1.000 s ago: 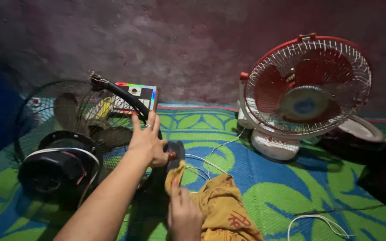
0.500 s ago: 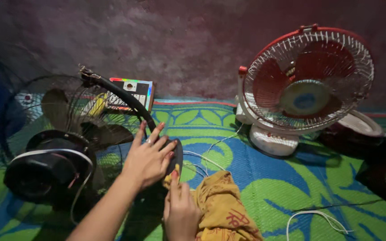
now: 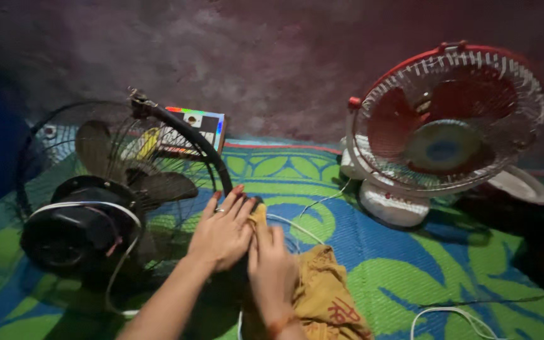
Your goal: The person cleans two table fans using a yellow cloth, wiping the blades, front and back grilles, and the motor housing of both fans.
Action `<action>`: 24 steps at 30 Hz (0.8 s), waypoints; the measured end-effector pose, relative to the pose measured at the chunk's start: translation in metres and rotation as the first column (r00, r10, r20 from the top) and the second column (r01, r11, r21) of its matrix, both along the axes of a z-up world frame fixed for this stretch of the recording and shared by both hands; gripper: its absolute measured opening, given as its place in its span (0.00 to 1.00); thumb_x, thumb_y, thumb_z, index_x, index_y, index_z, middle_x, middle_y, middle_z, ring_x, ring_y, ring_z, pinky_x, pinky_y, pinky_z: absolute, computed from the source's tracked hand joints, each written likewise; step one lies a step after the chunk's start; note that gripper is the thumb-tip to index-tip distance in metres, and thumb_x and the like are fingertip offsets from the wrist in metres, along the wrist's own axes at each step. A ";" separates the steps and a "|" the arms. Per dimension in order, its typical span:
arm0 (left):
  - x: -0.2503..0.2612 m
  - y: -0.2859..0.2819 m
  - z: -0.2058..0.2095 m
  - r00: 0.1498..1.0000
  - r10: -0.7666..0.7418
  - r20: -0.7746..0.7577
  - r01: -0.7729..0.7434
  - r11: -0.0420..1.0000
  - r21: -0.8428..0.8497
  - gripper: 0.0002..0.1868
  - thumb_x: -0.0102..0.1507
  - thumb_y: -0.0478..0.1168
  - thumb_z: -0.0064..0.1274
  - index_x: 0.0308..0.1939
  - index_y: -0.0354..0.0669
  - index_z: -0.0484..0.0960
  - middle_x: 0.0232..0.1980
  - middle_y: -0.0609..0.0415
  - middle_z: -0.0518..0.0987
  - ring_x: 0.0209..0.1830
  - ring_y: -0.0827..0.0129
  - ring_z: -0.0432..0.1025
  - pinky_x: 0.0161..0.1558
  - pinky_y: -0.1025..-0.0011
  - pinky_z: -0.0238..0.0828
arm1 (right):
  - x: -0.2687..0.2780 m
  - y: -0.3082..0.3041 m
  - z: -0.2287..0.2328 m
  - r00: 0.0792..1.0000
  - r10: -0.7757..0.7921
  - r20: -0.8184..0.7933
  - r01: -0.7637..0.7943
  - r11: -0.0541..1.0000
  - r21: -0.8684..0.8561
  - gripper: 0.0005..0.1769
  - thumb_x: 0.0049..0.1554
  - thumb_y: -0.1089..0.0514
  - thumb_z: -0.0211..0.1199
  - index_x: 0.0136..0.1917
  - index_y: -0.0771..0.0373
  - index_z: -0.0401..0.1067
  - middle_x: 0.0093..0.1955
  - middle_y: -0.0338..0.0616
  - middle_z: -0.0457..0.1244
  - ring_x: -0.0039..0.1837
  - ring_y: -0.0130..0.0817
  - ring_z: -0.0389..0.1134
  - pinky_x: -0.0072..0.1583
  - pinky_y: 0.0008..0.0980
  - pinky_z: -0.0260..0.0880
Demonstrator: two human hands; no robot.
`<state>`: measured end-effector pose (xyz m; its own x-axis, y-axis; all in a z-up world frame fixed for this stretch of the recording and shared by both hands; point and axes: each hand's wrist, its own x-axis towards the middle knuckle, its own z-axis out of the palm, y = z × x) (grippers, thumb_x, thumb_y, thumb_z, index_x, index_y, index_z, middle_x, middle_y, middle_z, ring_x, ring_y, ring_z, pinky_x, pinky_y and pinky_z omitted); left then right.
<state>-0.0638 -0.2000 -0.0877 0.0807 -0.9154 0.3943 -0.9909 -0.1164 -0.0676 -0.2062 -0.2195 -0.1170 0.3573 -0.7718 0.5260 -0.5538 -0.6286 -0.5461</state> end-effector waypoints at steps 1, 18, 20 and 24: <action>-0.003 0.003 -0.003 1.000 0.005 -0.018 -0.004 1.000 0.014 0.33 0.66 0.49 0.29 0.72 0.39 0.64 0.75 0.48 0.63 0.82 0.63 0.43 0.76 0.52 0.32 | -0.007 0.021 -0.015 0.999 -0.040 0.017 0.041 0.998 -0.049 0.19 0.57 0.56 0.60 0.62 0.52 0.75 0.52 0.48 0.65 0.40 0.53 0.70 0.40 0.49 0.70; -0.031 0.011 -0.083 0.743 -0.183 -0.643 -0.147 0.894 -0.423 0.33 0.73 0.52 0.32 0.77 0.34 0.57 0.80 0.40 0.57 0.81 0.47 0.48 0.74 0.55 0.46 | 0.014 -0.024 0.031 0.980 -0.035 0.196 0.023 0.998 0.063 0.13 0.57 0.47 0.62 0.52 0.49 0.82 0.44 0.42 0.69 0.43 0.47 0.72 0.43 0.42 0.71; -0.052 0.046 -0.103 0.643 -0.158 -0.750 -0.238 0.889 -0.392 0.35 0.73 0.52 0.32 0.77 0.32 0.55 0.78 0.37 0.57 0.79 0.44 0.50 0.72 0.55 0.49 | 0.009 -0.019 0.022 0.972 -0.014 0.237 -0.001 0.998 0.063 0.13 0.59 0.47 0.61 0.52 0.49 0.81 0.46 0.41 0.69 0.44 0.45 0.73 0.44 0.41 0.71; -0.075 0.083 -0.109 0.469 0.220 -0.855 -0.508 0.860 -0.057 0.31 0.72 0.56 0.32 0.74 0.44 0.64 0.73 0.46 0.69 0.75 0.51 0.63 0.71 0.60 0.58 | -0.004 -0.005 0.014 0.962 -0.033 0.273 -0.020 0.982 0.188 0.15 0.59 0.47 0.60 0.56 0.49 0.80 0.46 0.40 0.70 0.42 0.41 0.74 0.44 0.39 0.71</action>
<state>-0.1384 -0.1170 -0.1966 0.7875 -0.5875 0.1863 -0.4546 -0.3496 0.8192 -0.2100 -0.2248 -0.1028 0.2150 -0.8673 0.4489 -0.3705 -0.4977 -0.7842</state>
